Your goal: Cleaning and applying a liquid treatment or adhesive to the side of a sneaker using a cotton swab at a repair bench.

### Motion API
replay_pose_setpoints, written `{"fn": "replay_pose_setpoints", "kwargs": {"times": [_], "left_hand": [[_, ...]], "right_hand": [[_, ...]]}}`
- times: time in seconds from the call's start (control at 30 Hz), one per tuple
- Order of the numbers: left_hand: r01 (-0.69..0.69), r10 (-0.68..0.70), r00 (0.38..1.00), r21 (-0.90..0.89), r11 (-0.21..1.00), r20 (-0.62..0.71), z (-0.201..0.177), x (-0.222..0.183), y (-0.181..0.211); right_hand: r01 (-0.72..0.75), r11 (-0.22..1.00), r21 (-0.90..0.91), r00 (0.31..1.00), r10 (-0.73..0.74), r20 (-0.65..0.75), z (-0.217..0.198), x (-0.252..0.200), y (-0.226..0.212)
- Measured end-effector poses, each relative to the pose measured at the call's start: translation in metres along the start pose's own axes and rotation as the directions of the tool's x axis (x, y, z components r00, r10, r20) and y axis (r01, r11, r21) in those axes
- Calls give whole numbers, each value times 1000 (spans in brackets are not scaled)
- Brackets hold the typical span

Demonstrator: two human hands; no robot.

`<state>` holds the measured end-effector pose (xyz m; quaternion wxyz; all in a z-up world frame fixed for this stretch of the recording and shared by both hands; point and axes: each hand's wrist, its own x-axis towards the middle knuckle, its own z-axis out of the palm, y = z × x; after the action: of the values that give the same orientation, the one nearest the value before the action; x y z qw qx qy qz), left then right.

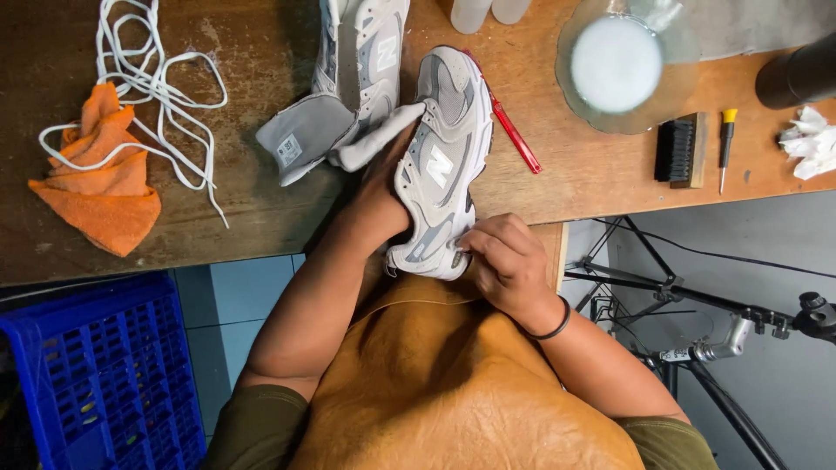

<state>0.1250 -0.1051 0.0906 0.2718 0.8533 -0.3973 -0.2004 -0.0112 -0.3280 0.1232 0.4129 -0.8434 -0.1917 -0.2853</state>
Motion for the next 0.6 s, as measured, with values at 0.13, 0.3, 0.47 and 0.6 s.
{"fn": "replay_pose_setpoints", "kwargs": {"times": [0.13,0.3,0.47,0.6], "left_hand": [[-5,5,999,14,1000,-31,-10,-1,4],[-455,409,864,-108,884,-294,0,-42,26],[-487,418,689,49,872,-592,50,-33,31],[-508,368,639,-11,861,-676,15,-30,55]], "right_hand": [[-96,995,-21,993,95,-75,1,-7,3],[-157,986,63,982,163,-98,-5,-10,7],[-385,867,318,892,438,-115,-6,-12,9],[-382,837,392,884,454,-108,-26,16,-11]]}}
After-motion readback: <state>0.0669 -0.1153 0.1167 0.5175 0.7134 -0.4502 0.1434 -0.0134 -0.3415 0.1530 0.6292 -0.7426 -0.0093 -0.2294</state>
